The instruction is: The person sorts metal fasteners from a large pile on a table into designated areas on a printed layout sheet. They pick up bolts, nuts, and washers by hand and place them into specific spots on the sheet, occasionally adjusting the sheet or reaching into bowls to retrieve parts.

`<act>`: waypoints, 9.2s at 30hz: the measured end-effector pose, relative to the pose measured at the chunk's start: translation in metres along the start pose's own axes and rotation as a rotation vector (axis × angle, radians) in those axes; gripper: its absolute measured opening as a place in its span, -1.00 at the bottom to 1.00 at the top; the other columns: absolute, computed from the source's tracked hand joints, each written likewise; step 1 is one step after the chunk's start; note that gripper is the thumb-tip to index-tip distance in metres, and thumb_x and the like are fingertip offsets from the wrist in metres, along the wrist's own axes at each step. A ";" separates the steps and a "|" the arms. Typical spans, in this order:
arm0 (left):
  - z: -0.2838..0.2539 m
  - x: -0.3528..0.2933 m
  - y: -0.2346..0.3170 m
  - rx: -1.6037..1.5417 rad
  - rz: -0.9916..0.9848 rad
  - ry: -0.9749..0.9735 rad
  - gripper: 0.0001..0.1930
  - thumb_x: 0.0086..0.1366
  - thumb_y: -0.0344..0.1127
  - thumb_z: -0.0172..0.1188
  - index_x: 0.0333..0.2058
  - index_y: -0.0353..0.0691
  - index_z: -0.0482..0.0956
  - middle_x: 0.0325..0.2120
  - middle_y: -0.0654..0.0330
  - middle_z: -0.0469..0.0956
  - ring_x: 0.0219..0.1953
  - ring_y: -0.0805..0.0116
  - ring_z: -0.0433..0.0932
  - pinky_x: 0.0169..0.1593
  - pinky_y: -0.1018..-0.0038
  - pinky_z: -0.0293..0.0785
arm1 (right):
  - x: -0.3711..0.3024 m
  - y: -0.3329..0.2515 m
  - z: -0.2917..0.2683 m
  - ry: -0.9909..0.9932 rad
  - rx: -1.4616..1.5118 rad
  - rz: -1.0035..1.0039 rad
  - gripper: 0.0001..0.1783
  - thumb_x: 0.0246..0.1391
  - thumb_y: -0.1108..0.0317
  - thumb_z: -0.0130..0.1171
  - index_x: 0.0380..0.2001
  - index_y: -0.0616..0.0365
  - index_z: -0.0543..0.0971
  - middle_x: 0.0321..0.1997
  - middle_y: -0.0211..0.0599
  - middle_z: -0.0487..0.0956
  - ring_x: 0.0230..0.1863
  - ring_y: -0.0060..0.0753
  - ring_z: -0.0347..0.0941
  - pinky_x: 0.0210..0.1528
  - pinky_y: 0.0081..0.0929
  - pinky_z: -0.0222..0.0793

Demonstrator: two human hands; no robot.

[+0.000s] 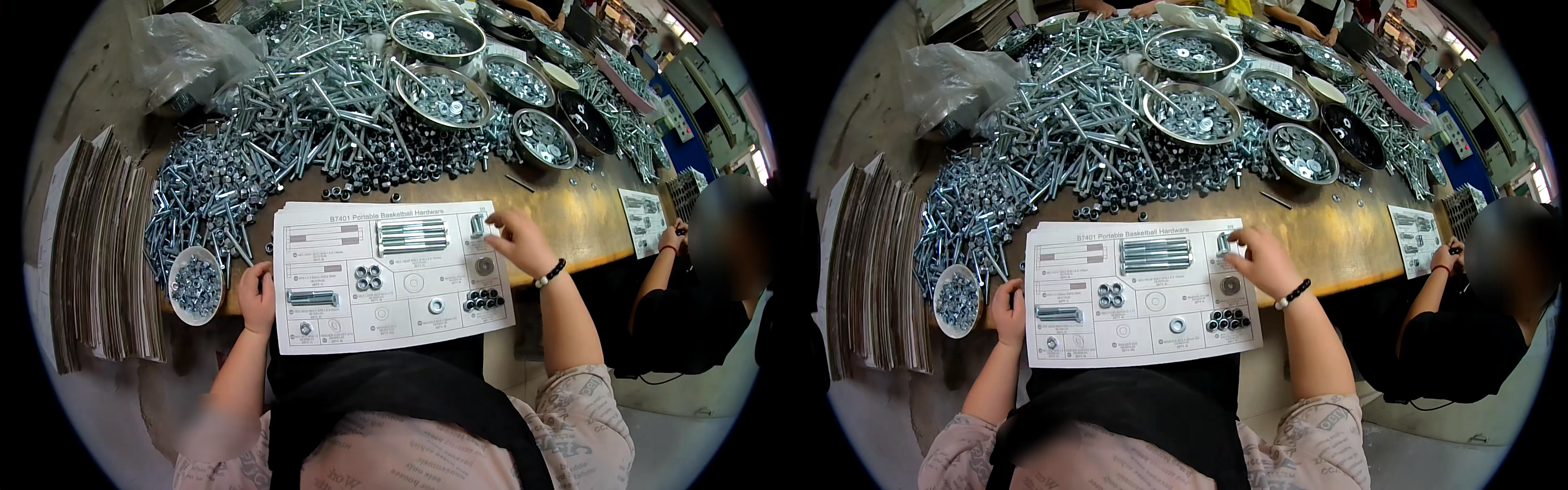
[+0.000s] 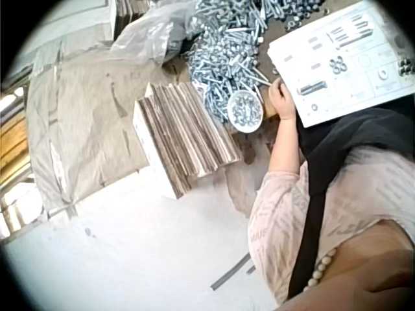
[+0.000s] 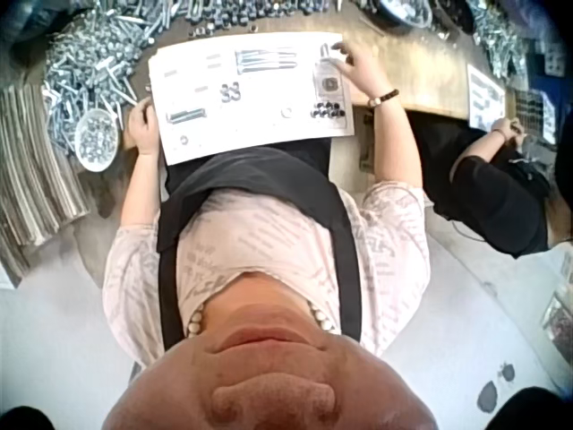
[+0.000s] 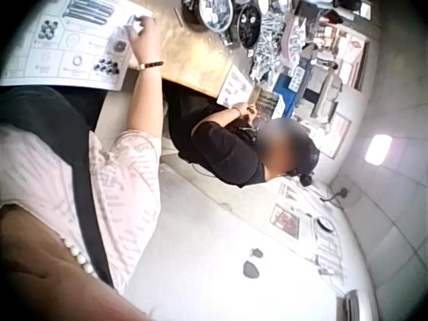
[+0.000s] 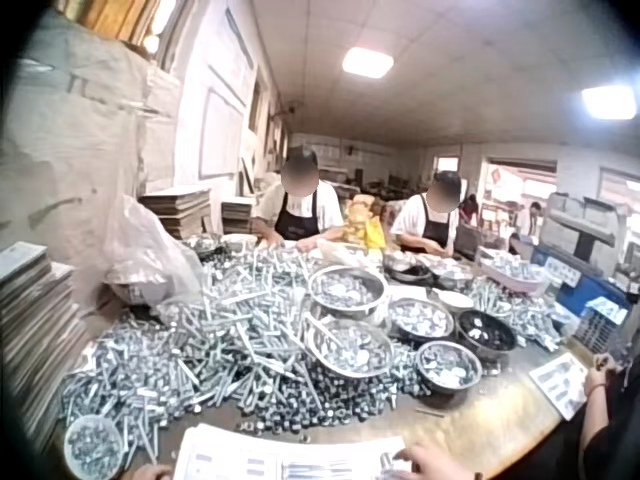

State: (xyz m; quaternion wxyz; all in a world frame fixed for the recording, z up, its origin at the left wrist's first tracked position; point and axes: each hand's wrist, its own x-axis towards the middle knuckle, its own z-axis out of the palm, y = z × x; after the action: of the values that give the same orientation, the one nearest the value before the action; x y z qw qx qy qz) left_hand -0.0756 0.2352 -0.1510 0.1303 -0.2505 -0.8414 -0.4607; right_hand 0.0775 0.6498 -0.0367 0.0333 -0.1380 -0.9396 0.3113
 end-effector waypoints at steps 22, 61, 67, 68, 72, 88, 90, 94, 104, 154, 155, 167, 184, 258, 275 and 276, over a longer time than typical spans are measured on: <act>-0.001 0.005 0.013 0.001 -0.005 0.003 -0.87 0.09 -0.57 -0.04 -0.38 -0.34 0.48 -0.54 0.07 0.44 -0.48 0.17 0.43 -0.37 0.42 0.33 | 0.266 0.001 -0.011 -0.063 -0.809 0.078 -0.76 -0.07 0.38 0.06 -0.28 0.13 0.58 -0.16 -0.09 0.52 -0.15 -0.12 0.48 -0.12 -0.28 0.41; -0.002 0.023 0.050 -0.448 -0.197 0.163 -0.81 0.10 -0.59 0.05 -0.26 -0.34 0.43 -0.38 0.20 0.42 -0.38 0.50 0.42 -0.29 0.60 0.36 | 0.121 -0.062 0.013 0.054 1.074 0.047 -0.86 -0.08 0.52 0.08 -0.36 0.19 0.46 -0.53 -0.49 0.42 -0.59 -0.72 0.23 -0.56 -0.78 0.09; 0.024 0.072 0.159 -0.823 -0.330 -0.406 -0.51 0.07 -0.61 0.09 0.02 -0.34 0.26 -0.25 0.19 0.37 -0.36 0.57 0.39 -0.27 0.65 0.38 | 0.051 -0.109 0.058 -0.101 1.205 -0.053 -0.85 -0.03 0.56 0.08 -0.32 0.24 0.46 -0.34 -0.42 0.50 -0.28 -0.64 0.40 -0.24 -0.67 0.30; 0.029 0.072 0.168 -0.887 -0.344 -0.416 -0.51 0.08 -0.60 0.09 0.03 -0.34 0.25 -0.26 0.21 0.36 -0.37 0.59 0.38 -0.29 0.67 0.38 | 0.043 -0.113 0.064 -0.103 1.215 -0.055 -0.84 -0.03 0.55 0.08 -0.30 0.24 0.45 -0.33 -0.42 0.50 -0.29 -0.64 0.39 -0.24 -0.67 0.30; 0.040 0.064 0.168 -0.972 -0.320 -0.411 -0.57 0.09 -0.55 0.13 -0.02 -0.34 0.31 -0.31 0.26 0.32 -0.40 0.62 0.36 -0.32 0.70 0.35 | 0.018 -0.125 0.072 -0.180 1.255 -0.008 -0.81 0.01 0.52 0.05 -0.26 0.28 0.44 -0.31 -0.39 0.49 -0.32 -0.64 0.38 -0.29 -0.68 0.30; 0.036 0.064 0.168 -0.151 0.519 -0.115 -0.73 -0.14 -0.54 0.18 -0.35 -0.23 0.54 -0.46 0.22 0.45 -0.45 0.26 0.45 -0.34 0.43 0.39 | -0.019 -0.138 0.096 -0.237 1.638 0.084 -0.50 0.12 0.39 0.00 0.12 0.26 0.21 -0.07 -0.32 0.41 0.00 -0.47 0.31 0.09 -0.43 0.21; 0.039 0.064 0.169 -0.085 0.656 -0.062 -0.70 -0.19 -0.48 0.20 -0.36 -0.16 0.54 -0.49 0.30 0.47 -0.45 0.28 0.44 -0.32 0.40 0.33 | -0.019 -0.136 0.104 -0.198 1.660 0.080 -0.52 0.10 0.42 0.02 0.10 0.24 0.26 -0.16 -0.38 0.43 -0.16 -0.57 0.31 -0.05 -0.59 0.24; 0.028 0.061 0.166 -0.072 0.660 -0.168 -0.62 -0.17 -0.46 0.25 -0.26 -0.14 0.53 -0.45 0.31 0.48 -0.43 0.32 0.42 -0.26 0.42 0.27 | -0.020 -0.139 0.092 -0.161 1.391 -0.004 -0.54 0.05 0.46 0.08 0.05 0.25 0.33 -0.27 -0.46 0.45 -0.33 -0.67 0.31 -0.24 -0.72 0.27; 0.006 0.076 0.168 -0.189 0.665 -0.491 -0.61 -0.13 -0.35 0.29 -0.22 -0.02 0.56 -0.44 0.38 0.46 -0.35 0.40 0.39 -0.20 0.45 0.21 | -0.021 -0.129 0.067 -0.343 1.106 -0.106 -0.35 -0.14 0.55 0.24 0.09 0.20 0.29 -0.23 -0.33 0.52 -0.25 -0.67 0.41 -0.22 -0.69 0.37; 0.063 0.013 0.150 0.272 0.548 -1.009 -0.87 -0.10 -0.51 0.04 -0.48 -0.30 0.42 -0.48 0.05 0.39 -0.38 0.13 0.45 -0.30 0.33 0.43 | -0.078 -0.028 0.042 0.163 0.563 0.107 -0.74 -0.02 0.48 0.11 -0.19 0.26 0.50 -0.37 -0.38 0.53 -0.40 -0.62 0.40 -0.31 -0.66 0.33; 0.062 0.013 0.151 0.281 0.531 -1.011 -0.89 -0.11 -0.51 0.04 -0.50 -0.29 0.41 -0.49 0.05 0.39 -0.39 0.12 0.46 -0.31 0.33 0.43 | -0.079 -0.033 0.042 0.128 0.594 0.133 -0.74 -0.02 0.47 0.11 -0.20 0.26 0.50 -0.37 -0.38 0.53 -0.40 -0.62 0.40 -0.32 -0.67 0.33; 0.050 0.015 0.180 -0.188 0.581 -0.802 -0.73 -0.10 -0.38 0.15 -0.35 -0.31 0.40 -0.42 0.06 0.41 -0.36 0.07 0.45 -0.27 0.32 0.41 | -0.090 -0.086 0.109 -0.586 2.008 0.592 -0.63 0.22 0.16 -0.19 -0.03 0.17 0.30 -0.11 -0.28 0.40 -0.11 -0.46 0.38 -0.01 -0.43 0.33; 0.005 0.106 0.045 0.497 -0.096 -0.599 -0.60 0.11 -0.32 0.09 -0.03 -0.19 0.38 -0.28 -0.04 0.41 -0.20 -0.01 0.42 -0.10 0.27 0.35 | -0.154 0.030 0.032 0.170 0.058 0.332 -0.67 0.03 0.40 0.02 -0.11 0.27 0.44 -0.12 -0.04 0.49 -0.07 -0.13 0.41 -0.04 -0.39 0.30; 0.153 0.058 0.178 -0.669 -0.331 -0.753 -0.51 0.15 -0.56 0.00 0.09 -0.38 0.17 -0.10 0.07 0.29 -0.22 0.44 0.46 -0.17 0.54 0.46 | -0.115 0.288 -0.019 1.561 1.579 0.484 -0.51 0.23 0.19 -0.33 0.03 0.39 0.28 0.06 -0.08 0.37 0.04 -0.07 0.34 0.04 -0.21 0.30; 0.111 0.028 0.219 -0.231 0.554 -0.731 -0.49 -0.09 -0.34 0.30 -0.09 -0.22 0.43 -0.25 0.12 0.46 -0.22 0.19 0.46 -0.13 0.37 0.39 | -0.099 -0.026 0.092 0.096 1.422 0.119 -0.51 0.22 0.06 -0.24 0.06 0.20 0.21 -0.37 -0.44 0.36 -0.41 -0.66 0.26 -0.32 -0.70 0.23; 0.110 0.023 0.212 -0.236 0.560 -0.707 -0.55 -0.14 -0.32 0.31 -0.18 -0.20 0.48 -0.27 0.18 0.46 -0.24 0.18 0.44 -0.15 0.34 0.36 | -0.097 -0.043 0.101 0.091 1.466 0.237 -0.56 0.25 0.13 -0.33 0.08 0.16 0.23 -0.22 -0.36 0.37 -0.22 -0.57 0.28 -0.16 -0.59 0.23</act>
State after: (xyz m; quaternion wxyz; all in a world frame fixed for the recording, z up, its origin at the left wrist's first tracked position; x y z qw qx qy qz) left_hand 0.0215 0.4299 -0.0500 -0.0744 -0.6229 -0.6759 -0.3868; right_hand 0.1453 0.5317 -0.0901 0.1219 -0.1935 -0.4675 0.8539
